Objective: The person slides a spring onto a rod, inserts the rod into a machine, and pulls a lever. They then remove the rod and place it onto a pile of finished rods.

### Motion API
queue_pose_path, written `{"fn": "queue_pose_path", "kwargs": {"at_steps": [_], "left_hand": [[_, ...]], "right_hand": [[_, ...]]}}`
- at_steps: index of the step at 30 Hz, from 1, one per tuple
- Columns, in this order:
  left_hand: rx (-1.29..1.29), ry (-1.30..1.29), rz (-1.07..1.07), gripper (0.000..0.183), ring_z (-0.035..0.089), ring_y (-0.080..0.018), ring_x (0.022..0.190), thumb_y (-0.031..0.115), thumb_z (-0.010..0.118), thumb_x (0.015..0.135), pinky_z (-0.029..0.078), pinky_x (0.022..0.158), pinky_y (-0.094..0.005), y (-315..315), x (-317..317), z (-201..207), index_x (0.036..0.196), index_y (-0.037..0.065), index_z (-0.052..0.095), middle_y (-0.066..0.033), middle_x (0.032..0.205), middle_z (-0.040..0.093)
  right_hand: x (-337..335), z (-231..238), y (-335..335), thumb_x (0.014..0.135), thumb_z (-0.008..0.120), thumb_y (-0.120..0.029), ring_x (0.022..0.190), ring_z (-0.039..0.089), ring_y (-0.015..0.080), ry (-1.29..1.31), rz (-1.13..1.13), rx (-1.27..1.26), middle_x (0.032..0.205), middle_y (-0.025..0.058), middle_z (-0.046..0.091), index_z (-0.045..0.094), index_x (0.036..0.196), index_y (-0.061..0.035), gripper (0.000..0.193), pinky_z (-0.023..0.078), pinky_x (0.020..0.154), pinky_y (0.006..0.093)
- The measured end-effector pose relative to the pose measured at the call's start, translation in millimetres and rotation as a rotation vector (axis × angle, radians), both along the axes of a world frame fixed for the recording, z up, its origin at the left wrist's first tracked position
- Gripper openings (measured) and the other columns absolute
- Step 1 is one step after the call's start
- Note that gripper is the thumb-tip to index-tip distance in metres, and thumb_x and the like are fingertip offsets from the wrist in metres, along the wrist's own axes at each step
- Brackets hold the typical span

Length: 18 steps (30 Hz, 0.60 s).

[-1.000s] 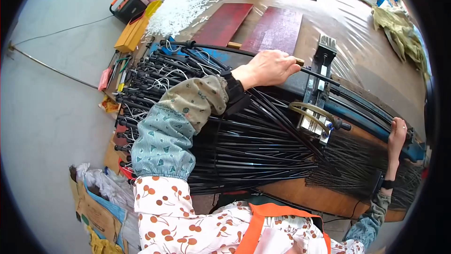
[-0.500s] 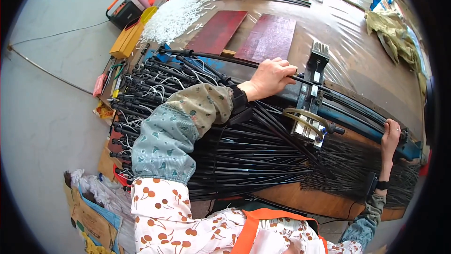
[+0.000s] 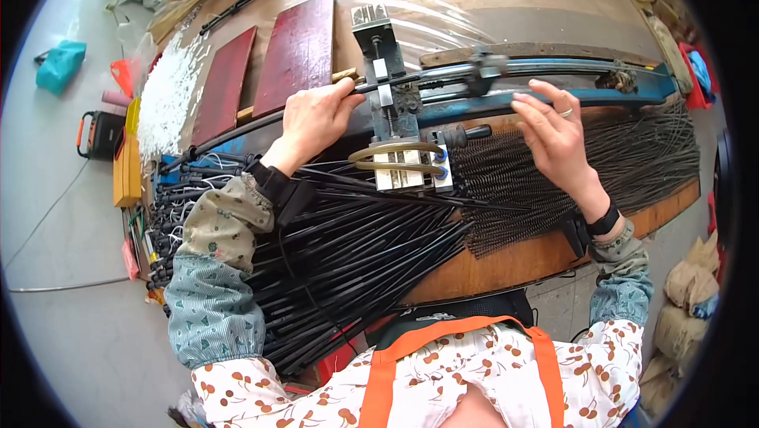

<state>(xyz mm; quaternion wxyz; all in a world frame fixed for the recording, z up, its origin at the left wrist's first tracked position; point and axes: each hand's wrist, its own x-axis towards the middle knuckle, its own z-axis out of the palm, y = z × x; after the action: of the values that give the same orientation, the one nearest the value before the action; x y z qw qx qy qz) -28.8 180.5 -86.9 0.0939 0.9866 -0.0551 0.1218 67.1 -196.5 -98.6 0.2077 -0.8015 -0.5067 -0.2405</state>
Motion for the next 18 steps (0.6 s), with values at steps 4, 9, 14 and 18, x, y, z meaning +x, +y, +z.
{"fn": "queue_pose_path", "kwargs": {"at_steps": [4, 9, 14, 18], "left_hand": [[0.021, -0.022, 0.008, 0.023, 0.064, -0.0369, 0.066, 0.035, 0.064, 0.096, 0.046, 0.054, -0.0465, 6.0, -8.3, -2.9, 0.094, 0.012, 0.064, -0.0142, 0.069, 0.063], [0.007, -0.02, 0.009, 0.023, 0.065, -0.0366, 0.068, 0.034, 0.064, 0.096, 0.047, 0.056, -0.0457, 3.1, -13.1, -4.3, 0.093, 0.011, 0.064, -0.0144, 0.071, 0.064], [0.014, -0.081, -0.035, 0.017, 0.066, -0.0388, 0.072, 0.028, 0.066, 0.095, 0.05, 0.058, -0.0477, 4.5, -5.3, -15.3, 0.092, 0.011, 0.063, -0.0153, 0.074, 0.065], [0.226, -0.176, -0.196, 0.011, 0.068, -0.032, 0.072, 0.02, 0.06, 0.099, 0.052, 0.056, -0.0429, 11.7, 4.7, 8.7, 0.097, 0.01, 0.057, -0.0122, 0.082, 0.066]], "right_hand": [[-15.7, -3.4, 8.1, 0.087, 0.071, -0.008, 0.122, 0.059, 0.0296, 0.047, 0.029, 0.015, 0.118, 0.0084, 0.072, 0.069, 0.115, -0.0029, 0.029, 0.04, 0.102, 0.0432], [-26.3, -16.2, 40.0, 0.086, 0.072, -0.004, 0.099, 0.063, 0.034, 0.352, 0.176, 0.019, 0.102, 0.0139, 0.069, 0.066, 0.112, -0.0003, 0.028, 0.049, 0.086, 0.0418], [-19.5, -38.1, 43.8, 0.088, 0.063, 0.004, 0.089, 0.063, 0.0385, 0.642, 0.293, 0.089, 0.094, 0.0198, 0.063, 0.063, 0.11, 0.0029, 0.022, 0.051, 0.081, 0.0418], [1.2, -19.5, 54.5, 0.094, 0.067, -0.01, 0.074, 0.062, 0.0287, 0.803, 0.371, 0.118, 0.089, 0.015, 0.065, 0.064, 0.112, 0.0009, 0.021, 0.052, 0.069, 0.0362]]}}
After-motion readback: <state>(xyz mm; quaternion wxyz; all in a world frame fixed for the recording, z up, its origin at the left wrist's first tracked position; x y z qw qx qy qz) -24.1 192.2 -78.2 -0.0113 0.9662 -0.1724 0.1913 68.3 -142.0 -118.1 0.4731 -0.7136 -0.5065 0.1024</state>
